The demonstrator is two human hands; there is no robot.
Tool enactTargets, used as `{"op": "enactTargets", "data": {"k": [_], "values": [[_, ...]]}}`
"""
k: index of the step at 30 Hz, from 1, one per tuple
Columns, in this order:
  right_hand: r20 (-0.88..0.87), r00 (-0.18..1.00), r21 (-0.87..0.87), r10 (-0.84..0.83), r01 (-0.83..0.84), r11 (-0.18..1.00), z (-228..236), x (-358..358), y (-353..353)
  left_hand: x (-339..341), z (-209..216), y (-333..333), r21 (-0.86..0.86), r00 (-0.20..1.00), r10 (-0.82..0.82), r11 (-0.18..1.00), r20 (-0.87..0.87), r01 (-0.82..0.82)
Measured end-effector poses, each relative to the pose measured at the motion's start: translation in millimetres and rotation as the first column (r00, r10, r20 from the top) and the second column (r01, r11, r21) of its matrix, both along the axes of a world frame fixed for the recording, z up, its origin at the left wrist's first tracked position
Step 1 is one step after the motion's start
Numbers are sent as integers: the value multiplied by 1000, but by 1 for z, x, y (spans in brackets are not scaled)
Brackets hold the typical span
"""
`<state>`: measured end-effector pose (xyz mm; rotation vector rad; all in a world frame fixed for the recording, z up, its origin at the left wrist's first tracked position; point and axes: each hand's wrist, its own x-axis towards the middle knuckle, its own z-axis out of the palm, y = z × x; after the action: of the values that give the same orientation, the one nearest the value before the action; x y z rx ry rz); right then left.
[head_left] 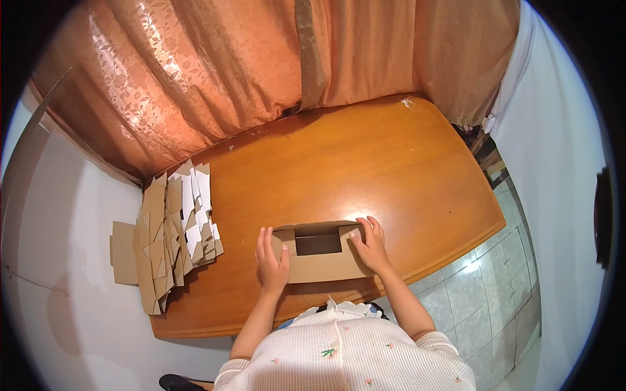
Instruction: The person assembles flat cardboard pieces into small rectangular boxes on a wooden table. They fold the flaps and press the edges to form the structure, then place the finished boxes onto a shelf. The process is repeated for multiple units.
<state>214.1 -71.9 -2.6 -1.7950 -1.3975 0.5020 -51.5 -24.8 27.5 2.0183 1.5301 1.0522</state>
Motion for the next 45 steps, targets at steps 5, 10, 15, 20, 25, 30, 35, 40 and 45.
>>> {"op": "enactTargets", "data": {"k": [5,10,15,20,25,30,35,40,45], "values": [[27,999,-40,-37,38,998,-4,8,4,-4,-10,5,-53,959,12,998,-284,-28],[-14,999,-79,-36,35,996,-17,3,0,-5,-21,4,-51,958,23,998,-286,-40],[15,999,-86,-31,32,996,-17,3,-2,-4,-19,5,-88,945,-2,996,-327,-29],[11,999,3,32,-32,999,-2,2,-3,-13,-29,13,-27,994,-37,999,-107,34],[-66,996,93,65,-59,994,-10,7,-4,-16,-31,22,-17,992,-74,997,102,76],[-105,992,95,66,-56,994,-14,5,-3,-20,-32,21,-58,994,-107,992,22,108],[-81,993,43,90,-86,995,-5,1,-3,-24,-33,19,-95,992,-125,987,21,126],[-94,991,1,100,-100,995,-3,1,-3,-10,-22,19,-148,987,-92,986,-132,72],[-5,995,-86,98,-98,992,13,-3,-5,-7,-16,17,-177,977,-66,984,-203,30]]}}
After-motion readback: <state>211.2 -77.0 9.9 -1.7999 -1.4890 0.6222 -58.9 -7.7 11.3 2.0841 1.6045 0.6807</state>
